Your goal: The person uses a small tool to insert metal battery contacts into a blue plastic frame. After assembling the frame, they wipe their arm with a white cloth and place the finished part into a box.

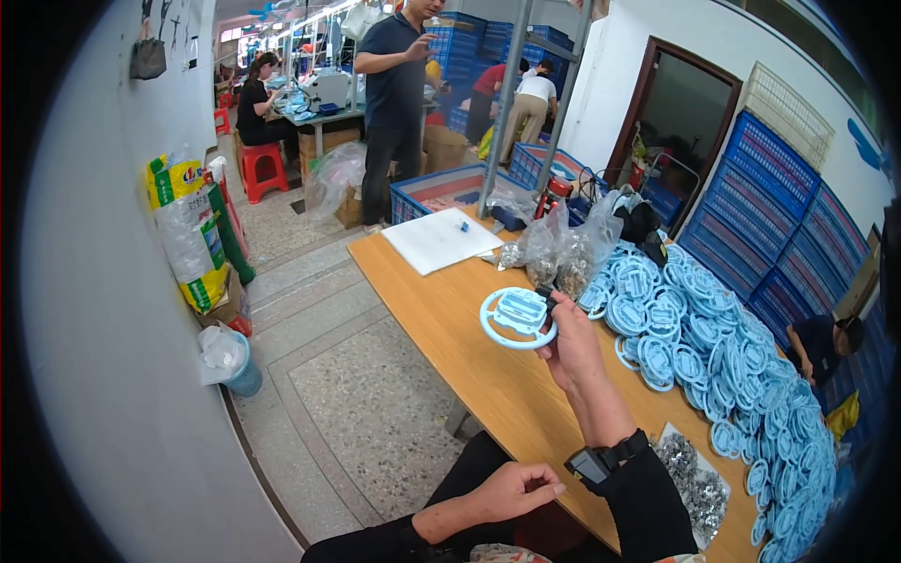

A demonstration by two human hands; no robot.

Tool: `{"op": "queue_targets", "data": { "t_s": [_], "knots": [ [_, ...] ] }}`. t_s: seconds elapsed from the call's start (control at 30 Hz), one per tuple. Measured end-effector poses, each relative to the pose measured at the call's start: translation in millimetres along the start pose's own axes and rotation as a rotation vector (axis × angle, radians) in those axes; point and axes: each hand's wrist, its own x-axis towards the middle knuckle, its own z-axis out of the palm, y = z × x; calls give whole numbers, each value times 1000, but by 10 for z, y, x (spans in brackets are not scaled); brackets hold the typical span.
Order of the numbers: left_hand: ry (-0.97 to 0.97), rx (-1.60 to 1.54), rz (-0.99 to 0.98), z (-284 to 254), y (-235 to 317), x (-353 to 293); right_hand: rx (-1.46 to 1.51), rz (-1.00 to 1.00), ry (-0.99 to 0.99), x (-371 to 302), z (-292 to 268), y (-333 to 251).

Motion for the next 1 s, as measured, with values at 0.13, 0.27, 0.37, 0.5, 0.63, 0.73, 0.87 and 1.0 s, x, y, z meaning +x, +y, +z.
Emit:
{"op": "queue_targets", "data": {
  "t_s": [0.13,0.27,0.37,0.5,0.63,0.73,0.87,1.0],
  "knots": [
    [-12,2,16,11,-25,16,-23,11,-37,39,-86,23],
    [-14,35,28,10,-16,15,-25,13,-26,-2,-27,-6],
    [-23,-13,-8,15,-52,10,-35,12,-27,13,-67,16],
    [-23,-24,-22,17,-92,9,-37,13,-25,2,-63,15],
    [-38,-11,-24,25,-95,16,-30,1,-42,-38,-31,-35],
    [-49,-19,7,22,-128,29,-34,-1,-44,-39,-32,-47],
    [-41,-10,15,40,-87,46,-39,11,-20,-51,-22,-84],
    [-41,7,-31,20,-100,69,-108,23,-10,-104,46,-181]
  ]
}}
